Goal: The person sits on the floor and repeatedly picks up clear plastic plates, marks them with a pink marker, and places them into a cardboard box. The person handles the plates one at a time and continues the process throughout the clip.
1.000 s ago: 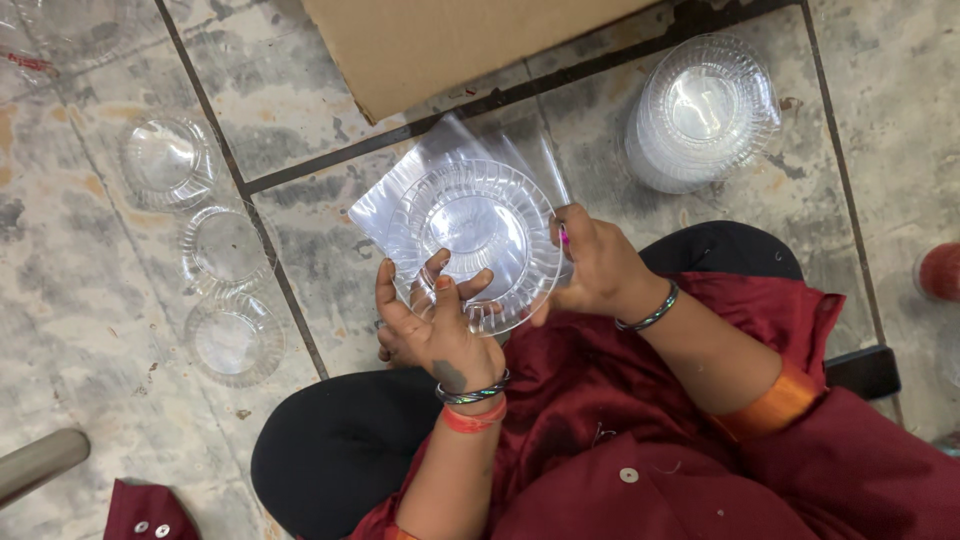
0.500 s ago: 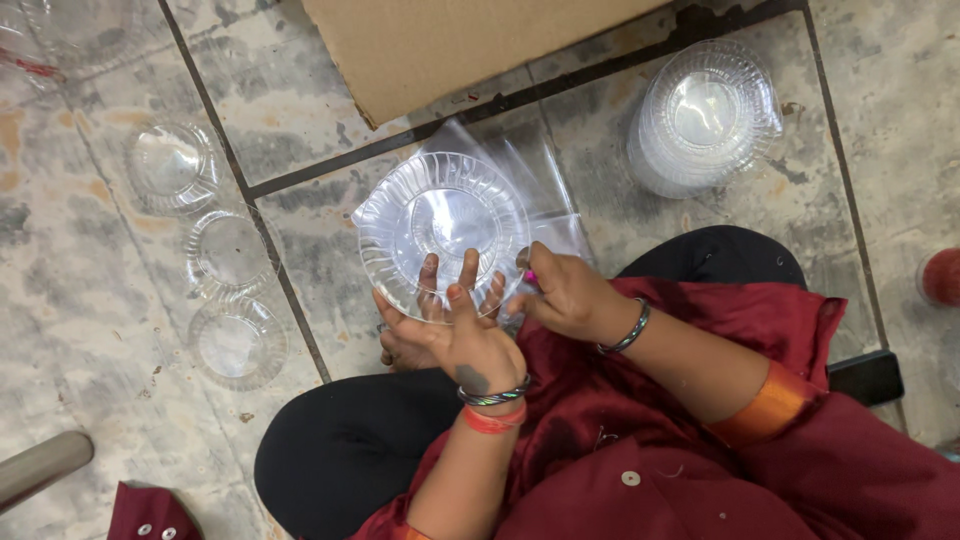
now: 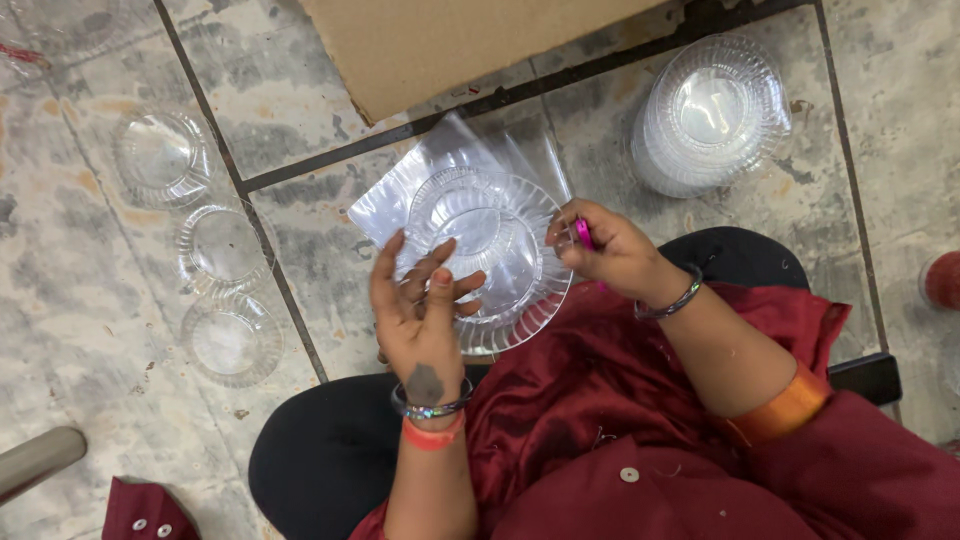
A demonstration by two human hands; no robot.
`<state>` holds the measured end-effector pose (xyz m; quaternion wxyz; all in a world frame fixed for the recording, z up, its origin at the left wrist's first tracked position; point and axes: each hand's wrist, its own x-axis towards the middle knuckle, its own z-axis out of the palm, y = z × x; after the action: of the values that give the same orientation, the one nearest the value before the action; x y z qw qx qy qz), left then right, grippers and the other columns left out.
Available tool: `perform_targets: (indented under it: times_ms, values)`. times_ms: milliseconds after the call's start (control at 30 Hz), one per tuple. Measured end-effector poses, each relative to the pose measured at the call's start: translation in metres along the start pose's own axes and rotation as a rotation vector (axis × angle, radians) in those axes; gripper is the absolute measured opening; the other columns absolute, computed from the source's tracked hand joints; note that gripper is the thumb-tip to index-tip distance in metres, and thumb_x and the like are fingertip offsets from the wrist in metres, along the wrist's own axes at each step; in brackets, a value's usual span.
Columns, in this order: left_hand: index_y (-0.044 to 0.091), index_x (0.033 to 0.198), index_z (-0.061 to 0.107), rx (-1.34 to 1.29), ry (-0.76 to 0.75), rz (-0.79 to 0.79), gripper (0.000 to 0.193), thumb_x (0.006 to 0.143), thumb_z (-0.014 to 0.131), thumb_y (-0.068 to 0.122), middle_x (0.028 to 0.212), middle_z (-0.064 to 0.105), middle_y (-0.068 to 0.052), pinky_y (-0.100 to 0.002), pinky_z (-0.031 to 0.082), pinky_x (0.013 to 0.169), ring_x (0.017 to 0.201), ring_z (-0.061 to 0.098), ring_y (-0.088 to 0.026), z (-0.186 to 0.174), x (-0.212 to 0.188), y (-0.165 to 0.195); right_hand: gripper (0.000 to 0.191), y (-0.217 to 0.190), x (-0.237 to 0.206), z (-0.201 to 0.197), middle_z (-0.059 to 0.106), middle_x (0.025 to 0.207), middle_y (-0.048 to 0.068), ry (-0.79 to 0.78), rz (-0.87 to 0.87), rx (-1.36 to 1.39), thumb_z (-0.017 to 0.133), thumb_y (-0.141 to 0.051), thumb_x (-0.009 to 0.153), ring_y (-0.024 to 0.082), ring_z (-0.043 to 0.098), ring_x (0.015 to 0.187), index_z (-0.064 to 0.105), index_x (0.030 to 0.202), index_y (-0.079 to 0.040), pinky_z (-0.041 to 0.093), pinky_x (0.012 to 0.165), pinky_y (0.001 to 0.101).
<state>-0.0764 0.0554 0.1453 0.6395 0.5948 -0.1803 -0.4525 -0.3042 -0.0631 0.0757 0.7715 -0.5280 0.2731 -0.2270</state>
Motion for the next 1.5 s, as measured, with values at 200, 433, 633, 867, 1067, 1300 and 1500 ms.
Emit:
perform_targets:
  times_ms: [200,433,633,867,1067,1300,1500]
  values:
    - [0.008,0.158,0.032,-0.032,-0.02,0.062,0.067,0.1,0.067,0.012,0.135,0.065,-0.033,-0.025,0.061,0.062,0.083,0.078,-0.025,0.0,-0.001,0.012,0.099,-0.01,-0.003,0.006,0.068,0.116,0.008,-0.03,-0.35,-0.632,0.089,-0.06,0.062,0.016,0.067,0.104,0.048,0.133,-0.004,0.054,0.092,0.0299]
    - [0.006,0.157,0.035,-0.062,0.004,0.023,0.065,0.1,0.066,0.008,0.134,0.065,-0.034,-0.026,0.061,0.062,0.082,0.078,-0.025,-0.004,-0.002,0.01,0.118,-0.026,-0.002,0.019,0.072,0.116,0.013,-0.001,-0.278,-0.681,0.09,-0.064,0.058,0.025,0.074,0.1,0.045,0.144,0.003,0.06,0.085,0.0354]
    - [0.009,0.157,0.035,-0.158,0.088,0.01,0.064,0.099,0.063,0.004,0.133,0.064,-0.033,-0.027,0.061,0.06,0.08,0.077,-0.025,-0.001,-0.002,0.002,0.1,-0.016,0.001,0.021,0.069,0.102,0.017,0.084,-0.439,-0.986,0.074,-0.065,0.071,0.035,0.07,0.086,0.047,0.136,0.005,0.056,0.076,0.0388]
    - [0.02,0.158,0.03,-0.284,0.251,0.079,0.066,0.102,0.059,0.001,0.141,0.059,-0.028,-0.028,0.058,0.062,0.085,0.074,-0.025,0.006,0.0,-0.018,0.046,0.014,-0.001,0.037,0.062,0.085,0.017,0.157,-0.345,-1.123,0.075,-0.036,0.091,0.039,0.065,0.076,0.053,0.109,0.0,0.051,0.067,0.0453]
    - [0.026,0.154,0.026,-0.306,0.343,0.079,0.069,0.098,0.058,0.001,0.148,0.052,-0.02,-0.036,0.061,0.075,0.101,0.072,-0.03,0.014,0.0,-0.041,0.031,0.03,0.003,0.057,0.063,0.084,0.014,0.108,-0.333,-0.807,0.074,-0.017,0.091,0.029,0.063,0.071,0.052,0.108,-0.002,0.05,0.064,0.0383]
    - [0.014,0.15,0.027,-0.204,0.107,0.125,0.063,0.102,0.068,0.009,0.149,0.053,-0.021,-0.036,0.063,0.09,0.116,0.072,-0.03,0.006,0.008,-0.041,0.022,0.015,0.009,0.018,0.063,0.088,-0.001,0.265,0.055,0.075,0.064,-0.01,0.101,0.003,0.046,0.063,0.056,0.12,-0.006,0.037,0.055,0.0204]
    - [0.006,0.152,0.043,0.013,0.0,0.055,0.059,0.099,0.067,0.014,0.13,0.07,-0.023,-0.024,0.059,0.063,0.087,0.078,-0.023,-0.012,0.007,-0.001,0.053,0.002,0.001,-0.003,0.061,0.103,-0.003,-0.034,-0.081,0.076,0.08,-0.035,0.097,0.006,0.055,0.09,0.049,0.13,-0.006,0.047,0.076,0.0222]
